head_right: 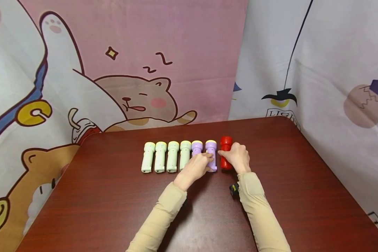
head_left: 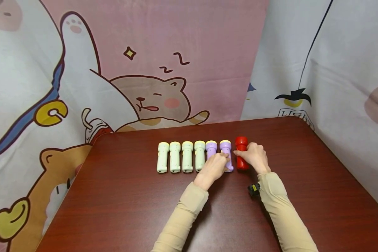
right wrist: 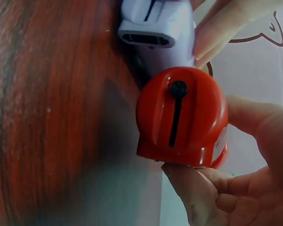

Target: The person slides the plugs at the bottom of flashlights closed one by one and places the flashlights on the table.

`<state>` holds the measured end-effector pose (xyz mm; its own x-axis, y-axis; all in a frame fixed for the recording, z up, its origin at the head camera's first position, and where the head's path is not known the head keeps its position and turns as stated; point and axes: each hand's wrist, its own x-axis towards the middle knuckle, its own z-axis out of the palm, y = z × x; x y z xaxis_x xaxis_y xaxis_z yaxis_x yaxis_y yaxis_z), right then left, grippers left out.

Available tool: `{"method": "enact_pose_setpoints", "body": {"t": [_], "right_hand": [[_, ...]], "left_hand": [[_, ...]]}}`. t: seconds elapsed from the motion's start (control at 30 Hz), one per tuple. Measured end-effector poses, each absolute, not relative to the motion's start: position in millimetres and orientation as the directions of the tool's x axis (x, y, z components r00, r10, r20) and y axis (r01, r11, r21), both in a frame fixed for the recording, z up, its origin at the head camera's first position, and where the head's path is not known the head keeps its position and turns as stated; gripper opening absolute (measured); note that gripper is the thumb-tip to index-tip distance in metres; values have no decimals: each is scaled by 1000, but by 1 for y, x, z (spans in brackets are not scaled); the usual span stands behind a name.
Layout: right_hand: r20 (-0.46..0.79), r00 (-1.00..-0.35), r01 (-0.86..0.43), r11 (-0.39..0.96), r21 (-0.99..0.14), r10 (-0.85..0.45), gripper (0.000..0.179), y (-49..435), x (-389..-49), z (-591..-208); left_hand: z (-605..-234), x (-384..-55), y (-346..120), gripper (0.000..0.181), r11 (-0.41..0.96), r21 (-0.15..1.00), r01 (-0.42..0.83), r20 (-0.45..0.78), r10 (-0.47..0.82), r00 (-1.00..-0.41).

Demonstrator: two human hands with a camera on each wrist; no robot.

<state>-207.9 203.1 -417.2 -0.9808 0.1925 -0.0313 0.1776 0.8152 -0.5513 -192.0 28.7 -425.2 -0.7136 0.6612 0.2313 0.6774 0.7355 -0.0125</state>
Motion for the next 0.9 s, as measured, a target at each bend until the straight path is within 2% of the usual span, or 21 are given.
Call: {"method": "enact_pose_setpoints", "body": {"t": [0.9], "right_hand": [[-148, -980, 195, 821, -537, 136, 51, 198, -217, -424]], "left_hand": [[-427, -191, 28, 27, 757, 33, 652, 219, 631, -744]]}}
